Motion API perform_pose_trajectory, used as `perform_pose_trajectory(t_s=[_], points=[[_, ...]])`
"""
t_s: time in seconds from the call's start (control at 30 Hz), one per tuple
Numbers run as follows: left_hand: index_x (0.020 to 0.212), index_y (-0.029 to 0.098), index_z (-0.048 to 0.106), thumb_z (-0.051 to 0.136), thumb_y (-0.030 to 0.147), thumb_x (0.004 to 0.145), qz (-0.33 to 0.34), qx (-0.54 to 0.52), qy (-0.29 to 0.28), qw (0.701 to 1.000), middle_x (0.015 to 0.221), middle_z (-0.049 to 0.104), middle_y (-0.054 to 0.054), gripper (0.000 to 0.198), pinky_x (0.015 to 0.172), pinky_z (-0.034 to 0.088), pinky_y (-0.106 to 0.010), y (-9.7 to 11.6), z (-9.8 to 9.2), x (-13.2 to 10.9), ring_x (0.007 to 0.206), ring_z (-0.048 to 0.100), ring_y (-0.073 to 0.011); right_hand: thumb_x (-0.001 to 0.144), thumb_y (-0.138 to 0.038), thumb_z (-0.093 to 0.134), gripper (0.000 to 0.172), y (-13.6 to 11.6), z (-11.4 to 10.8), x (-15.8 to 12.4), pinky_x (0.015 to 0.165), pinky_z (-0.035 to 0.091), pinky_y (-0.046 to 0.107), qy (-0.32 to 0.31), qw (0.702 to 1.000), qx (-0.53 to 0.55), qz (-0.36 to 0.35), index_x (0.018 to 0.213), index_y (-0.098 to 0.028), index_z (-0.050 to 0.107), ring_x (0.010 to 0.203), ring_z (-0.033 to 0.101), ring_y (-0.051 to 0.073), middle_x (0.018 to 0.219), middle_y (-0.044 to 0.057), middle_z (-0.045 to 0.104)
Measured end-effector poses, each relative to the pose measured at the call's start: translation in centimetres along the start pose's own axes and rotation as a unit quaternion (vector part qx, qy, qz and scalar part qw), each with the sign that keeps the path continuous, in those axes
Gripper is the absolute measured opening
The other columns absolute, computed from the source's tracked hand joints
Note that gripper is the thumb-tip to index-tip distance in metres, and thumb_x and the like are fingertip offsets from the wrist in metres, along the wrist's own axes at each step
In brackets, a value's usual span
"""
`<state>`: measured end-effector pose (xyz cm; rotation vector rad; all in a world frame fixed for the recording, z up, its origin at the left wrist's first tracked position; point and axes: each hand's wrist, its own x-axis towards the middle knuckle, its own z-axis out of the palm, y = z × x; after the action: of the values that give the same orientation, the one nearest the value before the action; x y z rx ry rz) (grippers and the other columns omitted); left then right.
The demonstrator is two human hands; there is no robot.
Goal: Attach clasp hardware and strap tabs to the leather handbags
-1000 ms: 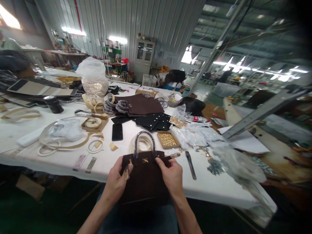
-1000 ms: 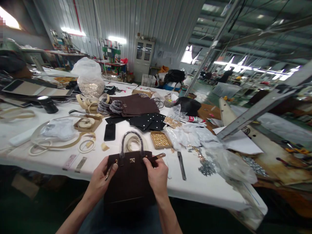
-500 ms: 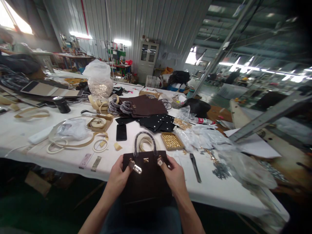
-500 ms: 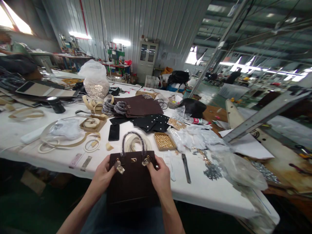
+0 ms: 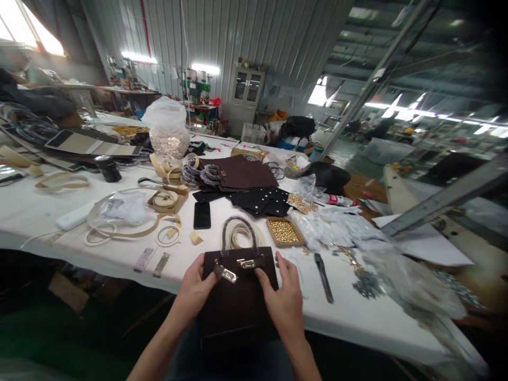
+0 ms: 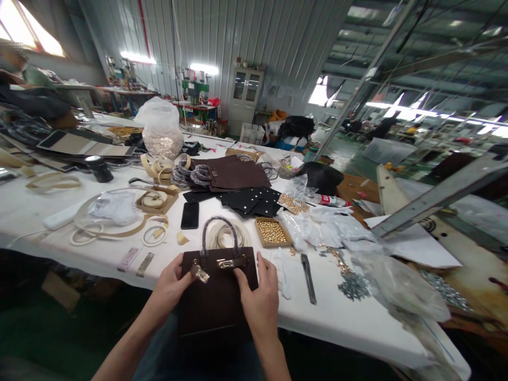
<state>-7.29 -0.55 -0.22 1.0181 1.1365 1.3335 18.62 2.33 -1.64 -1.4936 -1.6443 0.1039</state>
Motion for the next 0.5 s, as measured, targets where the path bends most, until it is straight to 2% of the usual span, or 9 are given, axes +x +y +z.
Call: perform_pose_trajectory(t_s=[0.03,0.1,0.17,0.2,0.27,0.3,0.33,0.4,0.5], points=[[0.129,0.018,0.072,0.083,0.052,0.097,-0.006,-0.009,0.0,1.0,0.125,0.081,-0.013,0.048,0.098,0.061,-0.04,0.0,-0.1,0.1,0.115,0.077,-0.0317,0.104,-0.062,0.075,0.072,-0.4,-0.1,-0.7,0.119,0.05,0.063,0.025,1.0,-0.011,-0.014,0.16,-0.021,0.06,0.138,0.06,0.041,0.143,0.02,0.065],[0.128,0.018,0.073,0.084,0.051,0.096,-0.011,-0.023,0.0,1.0,0.126,0.081,-0.013,0.048,0.099,0.061,-0.039,0.2,0.0,0.1,0.117,0.076,-0.032,0.106,-0.051,0.076,0.057,-1.8,-0.2,-2.4,0.118,0.052,0.062,0.051,0.997,-0.005,-0.053,0.154,-0.024,0.065,0.133,0.063,0.039,0.138,0.018,0.066],[0.127,0.018,0.073,0.084,0.049,0.095,-0.012,-0.025,-0.005,1.0,0.125,0.081,-0.013,0.046,0.099,0.061,-0.039,0.7,0.5,0.0,0.117,0.076,-0.0324,0.109,-0.039,0.072,0.043,-3.7,-0.1,-4.3,0.108,0.06,0.054,-0.001,0.995,0.051,-0.09,0.151,-0.03,0.068,0.12,0.07,0.034,0.131,0.014,0.069],[0.126,0.018,0.073,0.084,0.048,0.095,-0.012,-0.021,-0.013,1.0,0.123,0.081,-0.013,0.045,0.099,0.062,-0.04,1.2,0.9,-0.1,0.116,0.076,-0.0326,0.11,-0.037,0.07,0.045,-4.8,0.0,-5.1,0.101,0.064,0.049,-0.047,0.99,0.087,-0.097,0.154,-0.032,0.065,0.113,0.072,0.031,0.13,0.012,0.069],[0.128,0.018,0.074,0.084,0.044,0.094,-0.007,-0.004,-0.045,0.999,0.121,0.081,-0.013,0.045,0.102,0.061,-0.042,2.6,1.6,-0.6,0.115,0.076,-0.0331,0.108,-0.041,0.072,0.064,-6.9,0.3,-5.9,0.094,0.068,0.045,-0.113,0.981,0.138,-0.08,0.168,-0.034,0.051,0.109,0.074,0.03,0.138,0.012,0.067],[0.132,0.018,0.074,0.085,0.042,0.092,-0.006,0.001,-0.072,0.997,0.122,0.081,-0.013,0.048,0.104,0.061,-0.044,3.5,1.9,-1.0,0.115,0.075,-0.0338,0.106,-0.048,0.075,0.078,-7.8,0.4,-6.0,0.093,0.069,0.046,-0.117,0.98,0.148,-0.063,0.174,-0.033,0.041,0.11,0.074,0.032,0.142,0.014,0.065],[0.138,0.019,0.072,0.086,0.039,0.09,-0.006,0.002,-0.106,0.994,0.125,0.08,-0.013,0.054,0.107,0.061,-0.045,4.5,2.1,-1.4,0.118,0.074,-0.0351,0.102,-0.055,0.077,0.091,-8.5,0.4,-5.8,0.091,0.07,0.047,-0.108,0.982,0.15,-0.047,0.178,-0.032,0.033,0.11,0.075,0.033,0.145,0.015,0.063],[0.153,0.023,0.066,0.09,0.036,0.084,-0.009,-0.004,-0.181,0.983,0.136,0.077,-0.013,0.074,0.114,0.058,-0.05,6.6,2.2,-2.4,0.127,0.071,-0.0392,0.096,-0.068,0.08,0.106,-9.6,0.0,-5.1,0.083,0.071,0.047,-0.077,0.986,0.142,-0.031,0.18,-0.03,0.028,0.106,0.075,0.035,0.141,0.016,0.063],[0.166,0.024,0.057,0.088,0.046,0.086,0.0,-0.003,-0.266,0.964,0.152,0.069,-0.017,0.088,0.123,0.052,-0.057,9.3,2.3,-3.8,0.143,0.062,-0.0454,0.091,-0.07,0.083,0.109,-10.4,-1.6,-4.1,0.073,0.07,0.044,-0.036,0.992,0.121,-0.018,0.178,-0.029,0.034,0.102,0.075,0.036,0.135,0.016,0.064]])
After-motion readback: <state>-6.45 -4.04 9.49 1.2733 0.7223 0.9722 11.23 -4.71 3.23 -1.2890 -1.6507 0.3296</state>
